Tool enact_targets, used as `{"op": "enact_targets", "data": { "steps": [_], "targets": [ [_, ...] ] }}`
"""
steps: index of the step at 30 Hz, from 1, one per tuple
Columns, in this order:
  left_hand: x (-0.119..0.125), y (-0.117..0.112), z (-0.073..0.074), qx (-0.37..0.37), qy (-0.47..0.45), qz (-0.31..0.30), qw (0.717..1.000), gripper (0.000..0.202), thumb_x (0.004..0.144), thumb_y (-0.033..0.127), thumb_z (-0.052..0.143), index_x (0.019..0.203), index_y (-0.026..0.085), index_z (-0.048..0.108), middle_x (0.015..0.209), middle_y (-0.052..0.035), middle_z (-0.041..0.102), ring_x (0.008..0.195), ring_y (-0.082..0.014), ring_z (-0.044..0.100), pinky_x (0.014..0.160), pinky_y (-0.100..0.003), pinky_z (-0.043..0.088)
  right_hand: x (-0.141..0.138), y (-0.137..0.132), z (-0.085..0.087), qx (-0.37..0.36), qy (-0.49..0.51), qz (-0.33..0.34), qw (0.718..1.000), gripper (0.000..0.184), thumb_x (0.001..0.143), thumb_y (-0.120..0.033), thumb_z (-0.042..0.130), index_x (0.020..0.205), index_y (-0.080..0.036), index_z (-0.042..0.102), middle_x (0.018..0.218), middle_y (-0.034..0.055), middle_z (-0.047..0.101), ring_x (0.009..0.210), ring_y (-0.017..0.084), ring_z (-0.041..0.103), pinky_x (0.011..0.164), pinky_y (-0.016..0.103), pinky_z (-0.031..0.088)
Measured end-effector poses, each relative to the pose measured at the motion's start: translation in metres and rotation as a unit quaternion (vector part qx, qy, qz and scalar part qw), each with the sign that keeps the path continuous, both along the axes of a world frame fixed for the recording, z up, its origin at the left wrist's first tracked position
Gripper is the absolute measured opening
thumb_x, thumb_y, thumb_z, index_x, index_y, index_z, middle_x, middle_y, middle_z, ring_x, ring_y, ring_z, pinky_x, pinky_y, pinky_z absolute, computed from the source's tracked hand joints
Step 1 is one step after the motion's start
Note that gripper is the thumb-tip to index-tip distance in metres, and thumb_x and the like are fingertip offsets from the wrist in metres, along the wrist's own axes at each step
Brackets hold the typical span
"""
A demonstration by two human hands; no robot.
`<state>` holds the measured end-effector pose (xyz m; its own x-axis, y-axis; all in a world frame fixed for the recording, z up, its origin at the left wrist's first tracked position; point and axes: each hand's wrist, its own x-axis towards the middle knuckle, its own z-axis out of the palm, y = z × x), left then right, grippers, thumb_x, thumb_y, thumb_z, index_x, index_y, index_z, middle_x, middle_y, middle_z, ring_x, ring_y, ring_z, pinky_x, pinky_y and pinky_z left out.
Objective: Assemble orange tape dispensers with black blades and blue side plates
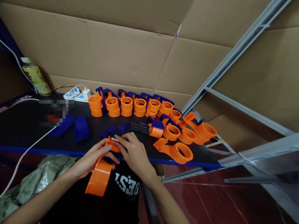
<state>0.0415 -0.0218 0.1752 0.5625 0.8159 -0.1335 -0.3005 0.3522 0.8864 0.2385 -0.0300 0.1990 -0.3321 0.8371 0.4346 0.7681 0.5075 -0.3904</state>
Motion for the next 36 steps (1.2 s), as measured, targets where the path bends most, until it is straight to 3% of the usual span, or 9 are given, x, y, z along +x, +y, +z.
{"op": "enact_targets", "data": {
  "steps": [7,9,13,17,23,28,31,34,36],
  "targets": [
    [0.001,0.001,0.001,-0.036,-0.03,0.016,0.999,0.036,0.09,0.04,0.068,0.119,0.021,0.058,0.104,-0.0095,0.073,0.084,-0.0282,0.077,0.072,-0.044,0.063,-0.004,0.002,0.008,-0.013,0.004,0.05,0.999,0.046,0.104,-0.03,0.048,0.15,-0.031,0.049,0.134,0.0078,0.062,0.122,0.02,0.059,0.103,0.039,0.053],
    [0.0,0.002,0.001,-0.053,-0.036,0.031,0.997,0.033,0.09,0.039,0.069,0.115,0.02,0.06,0.109,-0.0101,0.071,0.085,-0.0272,0.076,0.072,-0.046,0.064,0.005,0.012,0.01,-0.002,-0.006,0.009,1.0,0.047,0.105,-0.03,0.045,0.152,-0.031,0.046,0.134,0.0075,0.062,0.123,0.02,0.059,0.102,0.038,0.053],
    [-0.003,0.004,0.005,-0.063,-0.04,0.064,0.995,0.03,0.089,0.038,0.069,0.111,0.018,0.063,0.107,-0.0097,0.068,0.085,-0.026,0.072,0.071,-0.049,0.065,0.028,0.043,0.01,0.05,-0.127,-0.127,0.982,0.035,0.102,-0.025,0.049,0.134,-0.018,0.064,0.12,0.013,0.07,0.11,0.026,0.061,0.093,0.041,0.052],
    [-0.004,0.007,0.008,-0.062,-0.049,0.069,0.994,0.028,0.09,0.037,0.069,0.108,0.017,0.064,0.104,-0.0089,0.067,0.084,-0.0248,0.07,0.069,-0.05,0.065,0.04,0.064,0.003,0.054,-0.239,-0.155,0.957,0.023,0.093,-0.011,0.058,0.114,-0.013,0.069,0.103,0.014,0.071,0.099,0.027,0.059,0.085,0.038,0.049],
    [-0.006,0.007,0.006,-0.065,-0.045,0.088,0.993,0.032,0.088,0.038,0.071,0.111,0.018,0.062,0.107,-0.0096,0.068,0.084,-0.025,0.071,0.073,-0.052,0.065,0.039,0.066,-0.007,0.054,-0.238,-0.131,0.961,0.022,0.085,-0.005,0.064,0.103,-0.017,0.067,0.099,0.0112,0.07,0.101,0.027,0.058,0.074,0.034,0.048],
    [-0.005,0.004,0.006,-0.061,-0.052,0.115,0.99,0.031,0.09,0.038,0.069,0.113,0.02,0.058,0.109,-0.0083,0.069,0.082,-0.0243,0.073,0.075,-0.051,0.064,0.036,0.054,0.008,0.079,-0.147,-0.113,0.979,0.015,0.091,-0.017,0.064,0.106,-0.019,0.065,0.102,0.0087,0.07,0.099,0.024,0.061,0.079,0.034,0.051],
    [-0.003,0.004,0.004,-0.048,-0.048,0.117,0.991,0.031,0.091,0.04,0.068,0.112,0.021,0.057,0.109,-0.0078,0.07,0.087,-0.0246,0.074,0.073,-0.045,0.064,0.022,0.036,0.02,0.101,-0.032,-0.03,0.994,0.012,0.095,-0.026,0.063,0.105,-0.02,0.065,0.102,0.008,0.071,0.099,0.023,0.063,0.086,0.036,0.052],
    [-0.001,0.004,0.001,-0.036,-0.045,0.1,0.993,0.032,0.091,0.042,0.067,0.112,0.02,0.056,0.11,-0.0094,0.07,0.09,-0.0253,0.074,0.069,-0.036,0.061,0.003,0.019,0.025,0.083,-0.035,0.061,0.994,0.011,0.097,-0.025,0.061,0.105,-0.021,0.067,0.103,0.0079,0.071,0.1,0.022,0.062,0.09,0.038,0.052],
    [-0.001,0.003,0.002,-0.03,-0.048,0.092,0.994,0.032,0.092,0.04,0.067,0.113,0.019,0.056,0.111,-0.01,0.07,0.09,-0.0248,0.074,0.072,-0.036,0.06,-0.007,0.013,0.023,0.077,-0.047,0.077,0.993,0.014,0.098,-0.025,0.06,0.108,-0.022,0.069,0.105,0.0082,0.07,0.1,0.022,0.061,0.087,0.036,0.053]
  ]
}}
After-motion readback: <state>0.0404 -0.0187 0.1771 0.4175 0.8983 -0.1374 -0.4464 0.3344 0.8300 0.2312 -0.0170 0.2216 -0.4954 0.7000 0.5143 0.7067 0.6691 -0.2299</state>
